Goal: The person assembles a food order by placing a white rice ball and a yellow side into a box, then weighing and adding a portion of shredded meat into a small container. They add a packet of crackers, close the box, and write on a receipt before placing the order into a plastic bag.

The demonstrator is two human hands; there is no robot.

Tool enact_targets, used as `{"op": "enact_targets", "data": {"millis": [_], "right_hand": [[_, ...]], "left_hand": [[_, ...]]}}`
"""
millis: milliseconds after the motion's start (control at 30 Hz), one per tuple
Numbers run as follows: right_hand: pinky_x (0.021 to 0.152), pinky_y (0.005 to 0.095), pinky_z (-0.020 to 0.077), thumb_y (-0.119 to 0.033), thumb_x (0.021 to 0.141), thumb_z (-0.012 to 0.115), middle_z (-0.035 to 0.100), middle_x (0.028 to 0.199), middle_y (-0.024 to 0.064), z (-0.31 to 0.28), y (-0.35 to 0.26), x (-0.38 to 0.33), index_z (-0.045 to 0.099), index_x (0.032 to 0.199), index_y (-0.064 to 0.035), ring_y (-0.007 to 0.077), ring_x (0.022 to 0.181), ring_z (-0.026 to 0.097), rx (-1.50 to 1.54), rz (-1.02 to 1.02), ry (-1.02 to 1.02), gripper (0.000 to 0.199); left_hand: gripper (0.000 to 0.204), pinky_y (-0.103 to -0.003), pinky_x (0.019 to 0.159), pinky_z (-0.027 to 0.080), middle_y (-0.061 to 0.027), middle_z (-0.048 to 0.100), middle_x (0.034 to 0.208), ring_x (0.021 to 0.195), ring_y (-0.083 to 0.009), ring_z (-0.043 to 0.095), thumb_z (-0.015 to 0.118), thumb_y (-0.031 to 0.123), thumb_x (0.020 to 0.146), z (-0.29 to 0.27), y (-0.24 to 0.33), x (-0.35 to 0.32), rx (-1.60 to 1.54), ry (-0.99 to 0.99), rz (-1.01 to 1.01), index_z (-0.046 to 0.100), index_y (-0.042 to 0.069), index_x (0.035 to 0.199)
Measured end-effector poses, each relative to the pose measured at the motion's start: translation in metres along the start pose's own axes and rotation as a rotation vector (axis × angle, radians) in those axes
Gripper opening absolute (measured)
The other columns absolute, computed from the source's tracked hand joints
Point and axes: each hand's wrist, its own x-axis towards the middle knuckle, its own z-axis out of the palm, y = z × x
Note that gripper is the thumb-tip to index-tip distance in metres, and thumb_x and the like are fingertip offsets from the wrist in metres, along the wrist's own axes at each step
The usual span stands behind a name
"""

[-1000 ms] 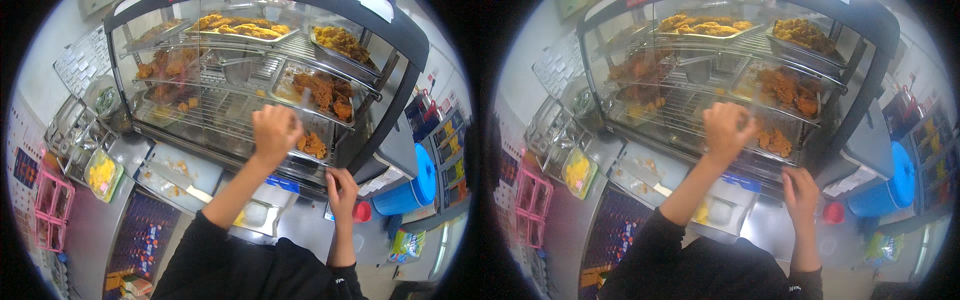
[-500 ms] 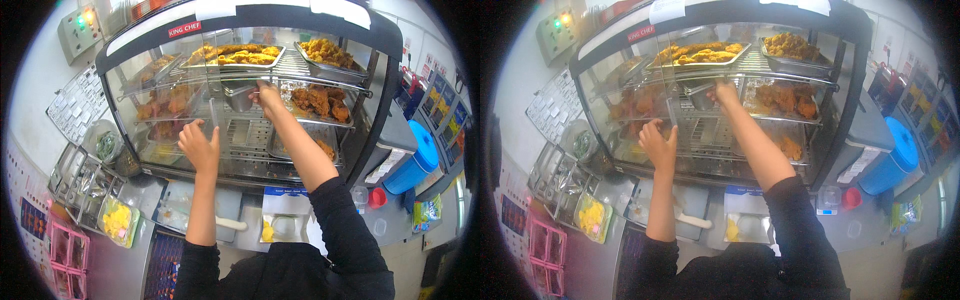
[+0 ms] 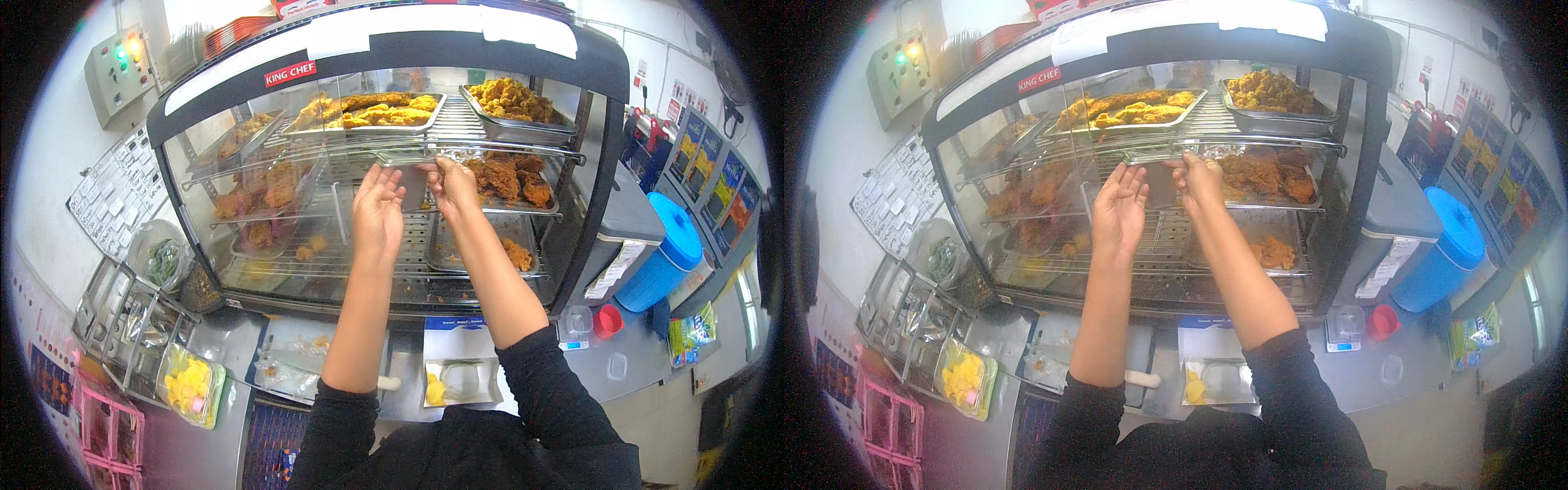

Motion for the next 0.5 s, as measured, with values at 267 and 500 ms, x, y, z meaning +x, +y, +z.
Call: {"op": "enact_targets", "data": {"millis": [267,500], "right_hand": [[0.037,0.0204,0.0328,-0.007,0.085,0.048,0.061,0.078,0.0198,-0.012,-0.051,-0.046,0.050,0.087,0.0072,0.0099,0.047,0.047,-0.130,-0.013,-0.071,0.014],[0.036,0.0193,0.0318,-0.010,0.084,0.051,0.058,0.071,0.0132,-0.062,-0.096,-0.117,0.050,0.083,0.0033,0.0091,0.044,0.044,-0.231,0.003,-0.121,0.013]], "left_hand": [[0.061,-0.035,0.091,0.035,-0.0206,0.041,0.115,0.110,-0.0285,0.041,0.050,0.006,0.068,0.027,0.016,-0.042,-0.151,-0.037,-0.162,0.029,-0.007,0.123],[0.063,-0.036,0.094,0.036,-0.0244,0.041,0.119,0.115,-0.0330,0.039,0.049,0.006,0.068,0.054,0.013,-0.120,-0.073,-0.207,-0.288,0.028,-0.005,0.127]]}}
